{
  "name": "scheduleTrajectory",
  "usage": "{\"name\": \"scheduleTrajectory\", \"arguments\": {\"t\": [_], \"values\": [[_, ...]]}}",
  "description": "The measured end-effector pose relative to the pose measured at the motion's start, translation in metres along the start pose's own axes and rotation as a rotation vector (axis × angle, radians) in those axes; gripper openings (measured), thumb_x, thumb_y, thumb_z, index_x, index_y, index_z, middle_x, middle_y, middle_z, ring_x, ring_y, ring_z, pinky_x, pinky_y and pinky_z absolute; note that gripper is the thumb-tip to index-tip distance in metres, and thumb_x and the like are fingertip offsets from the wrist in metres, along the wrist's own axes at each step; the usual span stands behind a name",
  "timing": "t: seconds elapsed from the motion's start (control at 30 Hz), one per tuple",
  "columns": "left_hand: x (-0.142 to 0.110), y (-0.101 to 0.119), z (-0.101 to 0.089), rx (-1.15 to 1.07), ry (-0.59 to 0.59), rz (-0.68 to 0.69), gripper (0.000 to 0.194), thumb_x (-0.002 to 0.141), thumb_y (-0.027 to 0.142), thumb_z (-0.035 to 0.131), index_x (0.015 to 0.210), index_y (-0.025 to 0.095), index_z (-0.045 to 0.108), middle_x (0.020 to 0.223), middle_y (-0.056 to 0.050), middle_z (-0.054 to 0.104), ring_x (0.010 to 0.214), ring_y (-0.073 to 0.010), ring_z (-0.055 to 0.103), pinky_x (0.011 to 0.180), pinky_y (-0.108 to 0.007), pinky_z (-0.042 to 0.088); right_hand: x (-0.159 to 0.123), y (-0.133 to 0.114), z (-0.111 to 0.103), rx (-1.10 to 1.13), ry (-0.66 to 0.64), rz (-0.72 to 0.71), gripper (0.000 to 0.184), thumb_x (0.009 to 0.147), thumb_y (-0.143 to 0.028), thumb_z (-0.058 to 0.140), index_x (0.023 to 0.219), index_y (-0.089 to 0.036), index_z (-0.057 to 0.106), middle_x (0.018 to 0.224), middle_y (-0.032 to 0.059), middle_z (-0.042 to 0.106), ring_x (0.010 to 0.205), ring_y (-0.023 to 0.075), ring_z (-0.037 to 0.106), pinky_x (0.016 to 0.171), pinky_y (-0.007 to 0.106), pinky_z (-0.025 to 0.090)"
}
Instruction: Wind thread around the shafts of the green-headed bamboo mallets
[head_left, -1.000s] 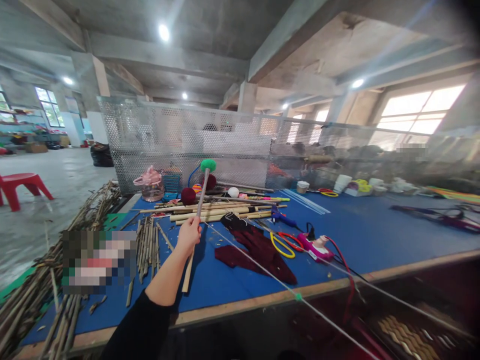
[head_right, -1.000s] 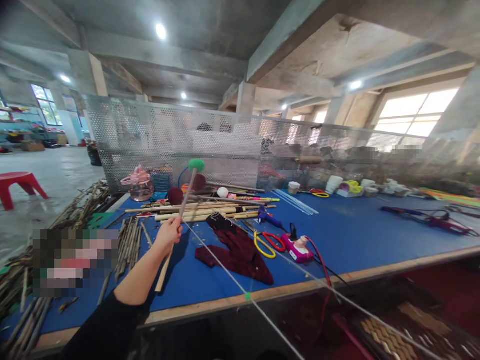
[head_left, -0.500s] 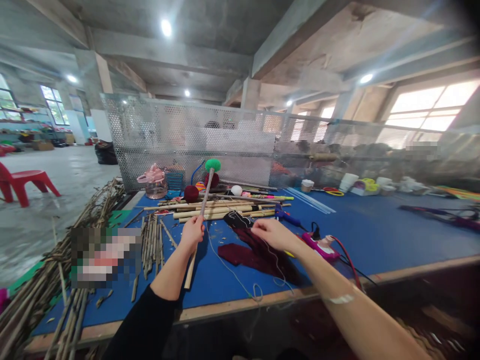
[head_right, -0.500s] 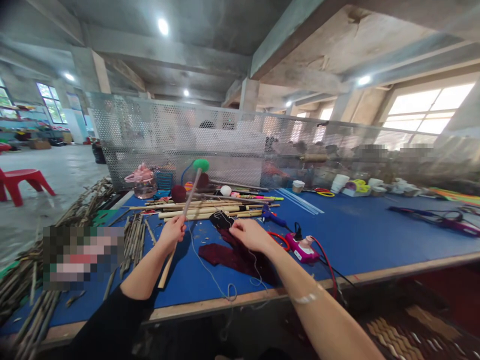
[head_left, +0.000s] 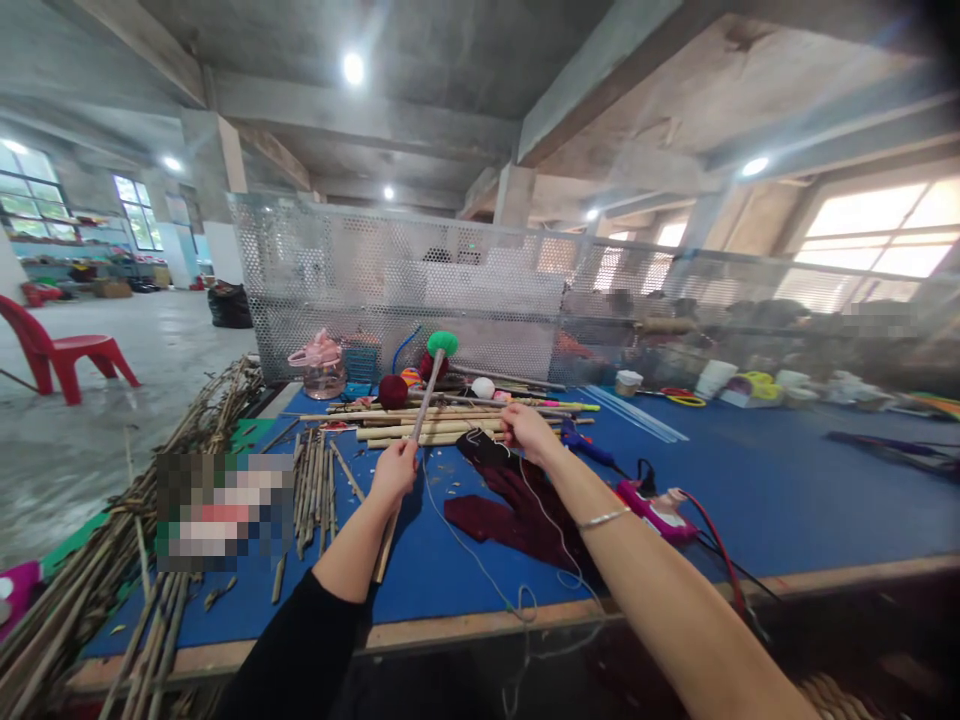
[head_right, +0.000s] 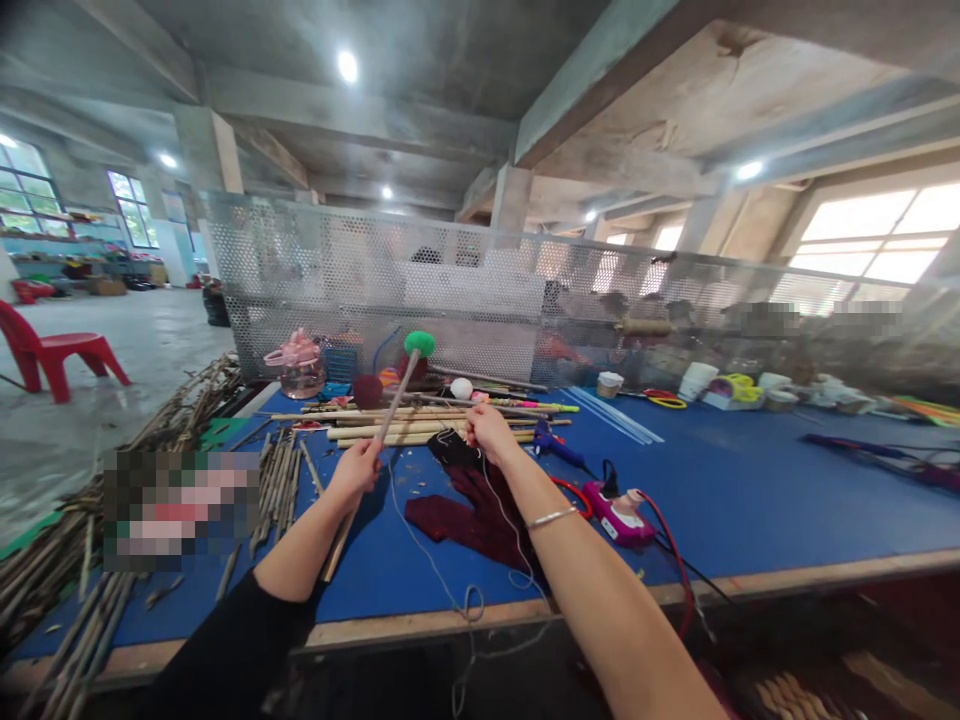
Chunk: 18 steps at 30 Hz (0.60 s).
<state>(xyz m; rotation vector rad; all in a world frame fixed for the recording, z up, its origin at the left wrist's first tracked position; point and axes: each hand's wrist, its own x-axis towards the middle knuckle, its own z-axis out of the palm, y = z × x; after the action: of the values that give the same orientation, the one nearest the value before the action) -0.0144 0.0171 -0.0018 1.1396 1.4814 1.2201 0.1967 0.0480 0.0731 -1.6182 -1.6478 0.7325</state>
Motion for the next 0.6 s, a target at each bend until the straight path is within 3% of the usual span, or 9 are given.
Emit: {"name": "scheduleTrajectory", "arguments": {"t": [0.1,0.17,0.27,0.37,0.6], "values": [[0.000,-0.001,0.001,-0.007,-0.003,-0.002,0.026,0.081,0.038,0.037,0.085,0.017,0.051,0.049,0.007,0.037,0.032,-0.0044,0.032,0.033,-0.016,0.023,-0.019,-0.028,-0.027,0.458,0.039,-0.139,0.015,0.076,-0.029,0.045,0.067,-0.018,0.041,0.060,-0.0037,0.048,0.044,0.0057,0.040,0.038,0.016,0.034],[0.000,-0.001,0.001,-0.007,-0.002,-0.001,0.026,0.082,0.039,0.037,0.085,0.017,0.051,0.049,0.007,0.037,0.032,-0.0043,0.032,0.033,-0.015,0.023,-0.034,-0.046,-0.046,0.608,0.038,-0.209,0.018,0.071,-0.032,0.054,0.068,-0.018,0.043,0.065,-0.0020,0.052,0.047,0.0061,0.043,0.038,0.016,0.036],[0.001,-0.002,0.001,-0.006,-0.005,0.002,0.027,0.082,0.039,0.037,0.086,0.016,0.051,0.049,0.007,0.037,0.032,-0.0041,0.031,0.033,-0.015,0.023,-0.058,-0.066,-0.071,0.668,0.056,-0.296,0.022,0.069,-0.035,0.058,0.069,-0.018,0.044,0.072,-0.0002,0.056,0.052,0.0067,0.047,0.042,0.016,0.040],[0.001,-0.002,0.001,-0.004,-0.003,0.006,0.027,0.081,0.040,0.038,0.085,0.016,0.051,0.048,0.007,0.037,0.033,-0.0042,0.032,0.033,-0.015,0.023,-0.083,-0.078,-0.089,0.673,0.159,-0.412,0.021,0.073,-0.035,0.056,0.072,-0.019,0.044,0.077,0.0004,0.057,0.057,0.0076,0.050,0.046,0.018,0.042],[-0.001,-0.001,0.001,-0.003,0.008,0.008,0.025,0.081,0.039,0.039,0.081,0.016,0.050,0.048,0.007,0.037,0.033,-0.0038,0.032,0.032,-0.014,0.023,-0.146,-0.087,-0.104,0.702,0.462,-0.704,0.007,0.082,-0.024,0.048,0.076,-0.020,0.050,0.073,0.0025,0.054,0.062,0.0114,0.052,0.054,0.026,0.041]]}}
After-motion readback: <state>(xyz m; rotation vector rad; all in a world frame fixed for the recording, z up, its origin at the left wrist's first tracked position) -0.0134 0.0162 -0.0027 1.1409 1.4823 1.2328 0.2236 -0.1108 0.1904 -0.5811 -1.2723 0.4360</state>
